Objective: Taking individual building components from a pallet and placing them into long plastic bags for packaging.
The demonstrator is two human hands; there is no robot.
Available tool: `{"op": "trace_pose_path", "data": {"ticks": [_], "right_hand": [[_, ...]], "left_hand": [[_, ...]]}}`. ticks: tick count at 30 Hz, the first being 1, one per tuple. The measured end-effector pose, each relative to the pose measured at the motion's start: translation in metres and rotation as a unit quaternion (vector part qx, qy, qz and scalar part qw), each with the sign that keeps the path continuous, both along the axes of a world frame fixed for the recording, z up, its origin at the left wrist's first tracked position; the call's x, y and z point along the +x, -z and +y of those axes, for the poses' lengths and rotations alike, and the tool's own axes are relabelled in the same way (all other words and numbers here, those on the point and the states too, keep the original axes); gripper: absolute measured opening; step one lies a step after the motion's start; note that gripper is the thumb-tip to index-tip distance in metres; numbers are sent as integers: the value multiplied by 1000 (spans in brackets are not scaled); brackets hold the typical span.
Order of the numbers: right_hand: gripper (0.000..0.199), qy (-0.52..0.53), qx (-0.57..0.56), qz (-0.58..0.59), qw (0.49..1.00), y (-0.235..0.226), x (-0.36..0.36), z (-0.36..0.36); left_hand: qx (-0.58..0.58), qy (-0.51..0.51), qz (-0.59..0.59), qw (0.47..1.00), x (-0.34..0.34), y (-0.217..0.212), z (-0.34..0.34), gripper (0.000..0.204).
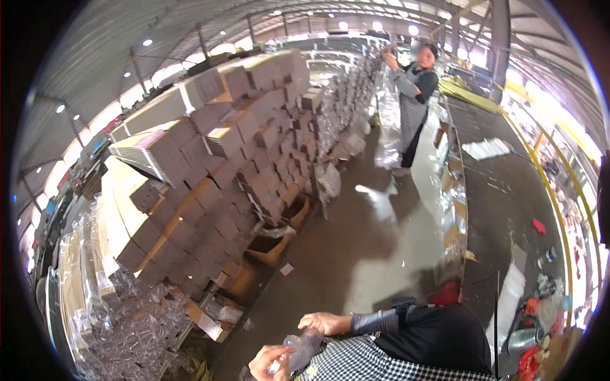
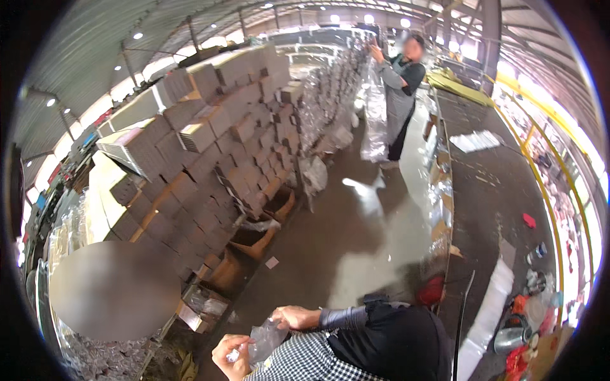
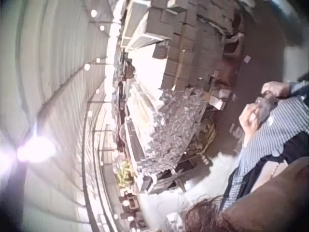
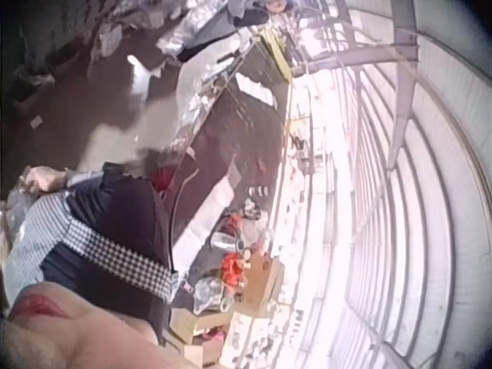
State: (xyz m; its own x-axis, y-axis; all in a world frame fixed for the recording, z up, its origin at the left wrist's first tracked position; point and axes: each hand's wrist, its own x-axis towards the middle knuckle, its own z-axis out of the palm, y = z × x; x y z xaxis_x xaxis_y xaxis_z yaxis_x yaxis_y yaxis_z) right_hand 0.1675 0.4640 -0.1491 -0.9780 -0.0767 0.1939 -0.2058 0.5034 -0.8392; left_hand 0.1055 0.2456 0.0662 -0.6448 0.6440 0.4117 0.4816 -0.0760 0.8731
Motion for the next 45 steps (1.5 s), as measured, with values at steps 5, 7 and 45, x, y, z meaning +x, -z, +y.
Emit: {"op": "trace_pose_path", "data": {"ticks": [5,7,45], "right_hand": [[34,29,-18,-16,999,23,5,8],[34,6,-58,-86,995,30,4,10],[40,167,-249,-95,949,-59,34,-31]], "left_hand": [[22,35,14,999,-6,7,14,7],[39,32,-15,999,-6,11,17,7],[17,8,-84,996,37,19,-62,9]]}}
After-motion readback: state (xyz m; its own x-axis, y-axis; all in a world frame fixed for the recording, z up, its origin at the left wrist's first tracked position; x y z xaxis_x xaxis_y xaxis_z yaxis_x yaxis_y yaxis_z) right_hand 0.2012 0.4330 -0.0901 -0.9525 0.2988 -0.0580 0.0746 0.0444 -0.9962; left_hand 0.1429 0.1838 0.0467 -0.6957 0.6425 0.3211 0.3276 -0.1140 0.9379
